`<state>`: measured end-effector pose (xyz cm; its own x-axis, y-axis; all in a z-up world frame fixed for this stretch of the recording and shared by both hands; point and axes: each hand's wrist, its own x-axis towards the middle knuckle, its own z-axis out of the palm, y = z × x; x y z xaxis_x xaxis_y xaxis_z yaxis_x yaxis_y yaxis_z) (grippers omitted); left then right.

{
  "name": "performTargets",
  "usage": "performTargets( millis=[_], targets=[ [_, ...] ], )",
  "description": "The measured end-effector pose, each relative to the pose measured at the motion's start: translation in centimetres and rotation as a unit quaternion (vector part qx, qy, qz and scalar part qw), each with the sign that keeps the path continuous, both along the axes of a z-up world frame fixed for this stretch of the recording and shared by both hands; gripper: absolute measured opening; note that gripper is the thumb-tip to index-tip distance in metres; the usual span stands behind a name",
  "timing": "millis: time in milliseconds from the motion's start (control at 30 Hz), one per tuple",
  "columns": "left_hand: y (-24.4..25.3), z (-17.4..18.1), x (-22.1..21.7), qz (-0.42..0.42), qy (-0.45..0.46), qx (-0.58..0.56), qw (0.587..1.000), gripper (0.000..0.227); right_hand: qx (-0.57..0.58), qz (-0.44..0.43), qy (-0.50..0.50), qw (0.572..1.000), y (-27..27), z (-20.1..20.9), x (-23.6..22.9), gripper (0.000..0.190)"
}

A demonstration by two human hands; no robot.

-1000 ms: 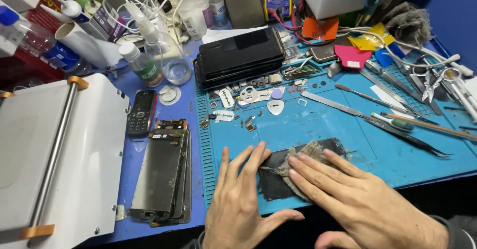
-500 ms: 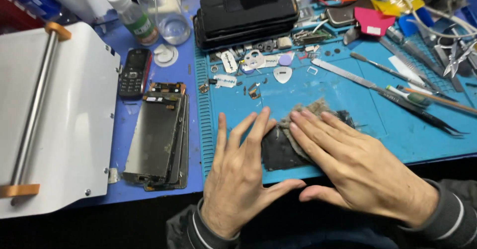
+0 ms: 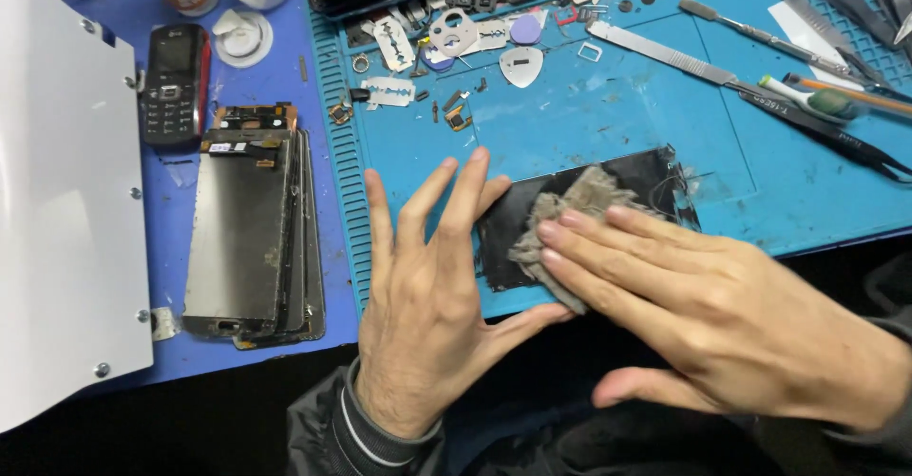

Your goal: The person scrapes old adhesive and glass residue from a phone rear panel using a precision blade, rotating the panel to work its edges. They then spray solvent onto a cloth and wipe the panel's surface repeatedly to clean it.

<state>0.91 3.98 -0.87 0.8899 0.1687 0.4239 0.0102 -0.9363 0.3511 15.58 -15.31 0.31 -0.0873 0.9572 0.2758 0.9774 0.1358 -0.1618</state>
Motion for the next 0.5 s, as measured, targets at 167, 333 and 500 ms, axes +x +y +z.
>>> performTargets(
  millis=[167,333,500],
  targets=[
    [0.0,-0.3,0.1,0.007,0.008,0.019,1.0,0.114,0.002,-0.096,-0.098,0.991,-0.6,-0.5,0.8,0.105],
    [-0.3,0.1,0.1,0.006,0.004,0.011,1.0,0.114,0.04,-0.069,-0.032,0.996,0.8,-0.6,0.1,0.107],
    [-0.2,0.0,0.2,0.008,0.01,0.006,1.0,0.118,0.006,-0.049,-0.055,0.997,-2.1,-0.3,0.6,0.105]
  ],
)
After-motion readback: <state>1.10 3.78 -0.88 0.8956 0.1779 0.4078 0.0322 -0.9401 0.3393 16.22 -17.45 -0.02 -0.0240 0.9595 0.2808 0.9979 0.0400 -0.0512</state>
